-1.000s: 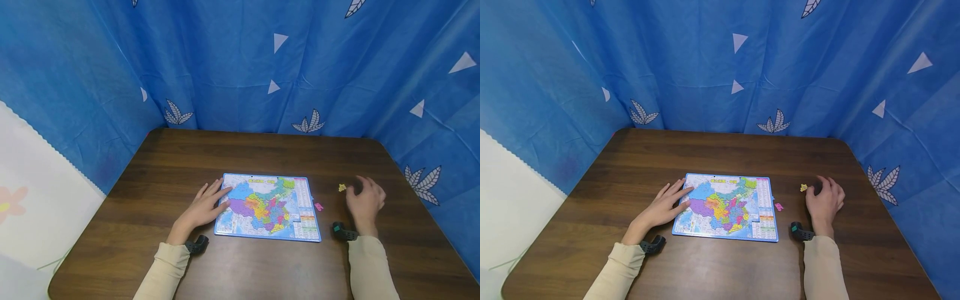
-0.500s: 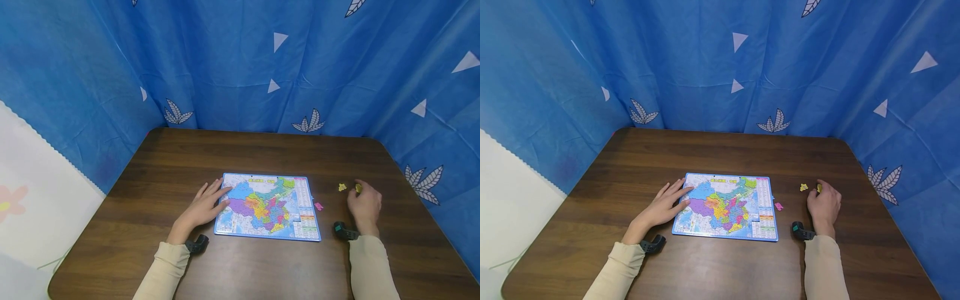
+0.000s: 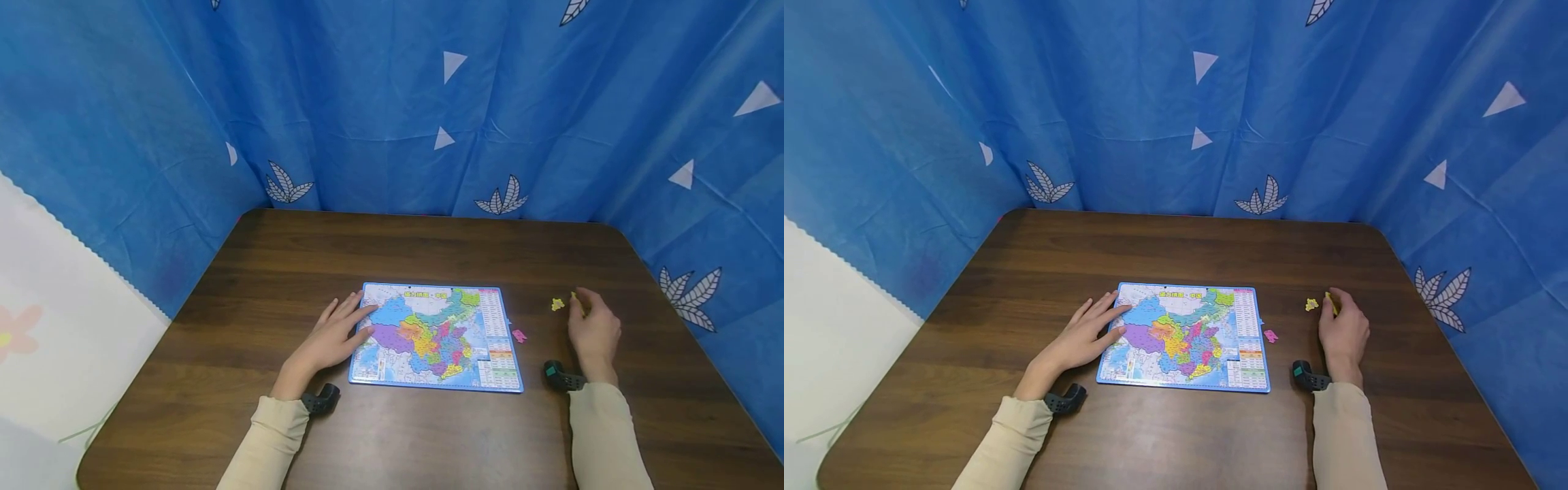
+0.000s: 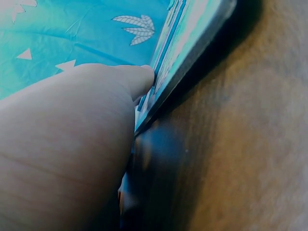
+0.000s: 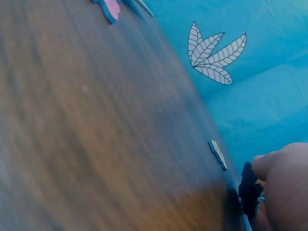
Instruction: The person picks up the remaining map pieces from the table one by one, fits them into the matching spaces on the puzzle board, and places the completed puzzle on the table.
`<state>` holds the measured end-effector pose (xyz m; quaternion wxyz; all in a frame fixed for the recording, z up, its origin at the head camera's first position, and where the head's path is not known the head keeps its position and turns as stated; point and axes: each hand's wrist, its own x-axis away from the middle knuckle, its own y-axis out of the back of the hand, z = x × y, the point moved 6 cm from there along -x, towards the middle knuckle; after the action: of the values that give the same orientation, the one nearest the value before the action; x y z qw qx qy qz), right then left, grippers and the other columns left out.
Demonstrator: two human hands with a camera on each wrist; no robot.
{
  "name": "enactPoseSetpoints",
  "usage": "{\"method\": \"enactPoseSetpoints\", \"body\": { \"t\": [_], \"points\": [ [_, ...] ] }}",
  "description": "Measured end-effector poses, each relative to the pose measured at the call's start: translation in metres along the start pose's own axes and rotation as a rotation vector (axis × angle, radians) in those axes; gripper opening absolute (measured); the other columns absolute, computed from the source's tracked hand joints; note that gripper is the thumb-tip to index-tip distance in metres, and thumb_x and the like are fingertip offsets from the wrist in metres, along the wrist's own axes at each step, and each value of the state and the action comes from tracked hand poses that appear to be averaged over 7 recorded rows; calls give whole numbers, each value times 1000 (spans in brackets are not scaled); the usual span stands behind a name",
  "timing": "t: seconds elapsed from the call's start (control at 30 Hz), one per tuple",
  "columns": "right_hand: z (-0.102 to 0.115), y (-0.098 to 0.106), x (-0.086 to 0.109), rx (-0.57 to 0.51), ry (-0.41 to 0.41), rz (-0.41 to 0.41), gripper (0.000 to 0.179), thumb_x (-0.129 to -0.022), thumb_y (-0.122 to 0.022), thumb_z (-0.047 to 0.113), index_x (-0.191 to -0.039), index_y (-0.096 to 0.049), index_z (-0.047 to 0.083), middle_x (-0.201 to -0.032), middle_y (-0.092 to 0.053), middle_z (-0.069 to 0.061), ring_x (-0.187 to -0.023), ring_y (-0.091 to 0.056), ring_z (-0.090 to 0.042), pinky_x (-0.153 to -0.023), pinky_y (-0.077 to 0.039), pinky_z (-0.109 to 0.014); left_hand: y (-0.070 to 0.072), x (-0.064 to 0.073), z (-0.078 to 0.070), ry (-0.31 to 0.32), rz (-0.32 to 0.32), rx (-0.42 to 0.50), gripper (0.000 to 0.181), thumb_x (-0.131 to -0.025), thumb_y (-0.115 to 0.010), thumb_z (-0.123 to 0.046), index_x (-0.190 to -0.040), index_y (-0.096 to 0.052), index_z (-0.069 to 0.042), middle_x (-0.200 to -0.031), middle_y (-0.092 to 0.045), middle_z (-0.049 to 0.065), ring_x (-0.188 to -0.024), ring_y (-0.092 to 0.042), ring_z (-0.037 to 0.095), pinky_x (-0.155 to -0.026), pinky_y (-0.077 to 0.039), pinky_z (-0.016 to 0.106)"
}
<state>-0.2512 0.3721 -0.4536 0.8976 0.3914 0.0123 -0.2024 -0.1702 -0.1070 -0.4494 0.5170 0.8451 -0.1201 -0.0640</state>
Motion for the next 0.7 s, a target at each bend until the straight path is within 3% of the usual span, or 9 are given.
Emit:
{"method": "enactPoseSetpoints", "body": {
  "t": [0.33, 0.47, 0.57, 0.7],
  "points": [
    [6, 9, 2, -47, 33, -96, 36, -109, -50, 23, -132, -67, 0, -134, -66, -25, -125, -59, -50, -111, -36, -64, 2, 1, -2, 1, 1, 6, 57, -105, -51, -50, -157, -46, -27, -172, -22, 7, -160, -15, 29, -129, -4, 56],
    [8, 9, 4, -28, 56, -110, 33, -109, -52, 21, -130, -68, 1, -128, -69, -25, -106, -66, -45, -92, -47, -53, 2, 1, -1, 2, 1, 7, 57, -105, -51, -50, -157, -46, -27, -172, -21, 7, -160, -15, 29, -129, -4, 57],
    [8, 7, 5, -13, 71, -107, 33, -108, -53, 20, -130, -68, 2, -125, -71, -24, -93, -65, -39, -77, -45, -39, 2, 1, -1, 0, 1, 8, 57, -104, -51, -49, -157, -46, -27, -172, -21, 7, -160, -15, 30, -129, -4, 57],
    [14, 3, 5, -27, 131, -58, 34, -108, -53, 22, -131, -68, 2, -127, -70, -23, -99, -65, -38, -82, -49, -43, 2, 1, -1, 0, 3, 9, 57, -105, -51, -49, -157, -46, -27, -172, -21, 7, -160, -15, 29, -129, -3, 57]
  ]
}}
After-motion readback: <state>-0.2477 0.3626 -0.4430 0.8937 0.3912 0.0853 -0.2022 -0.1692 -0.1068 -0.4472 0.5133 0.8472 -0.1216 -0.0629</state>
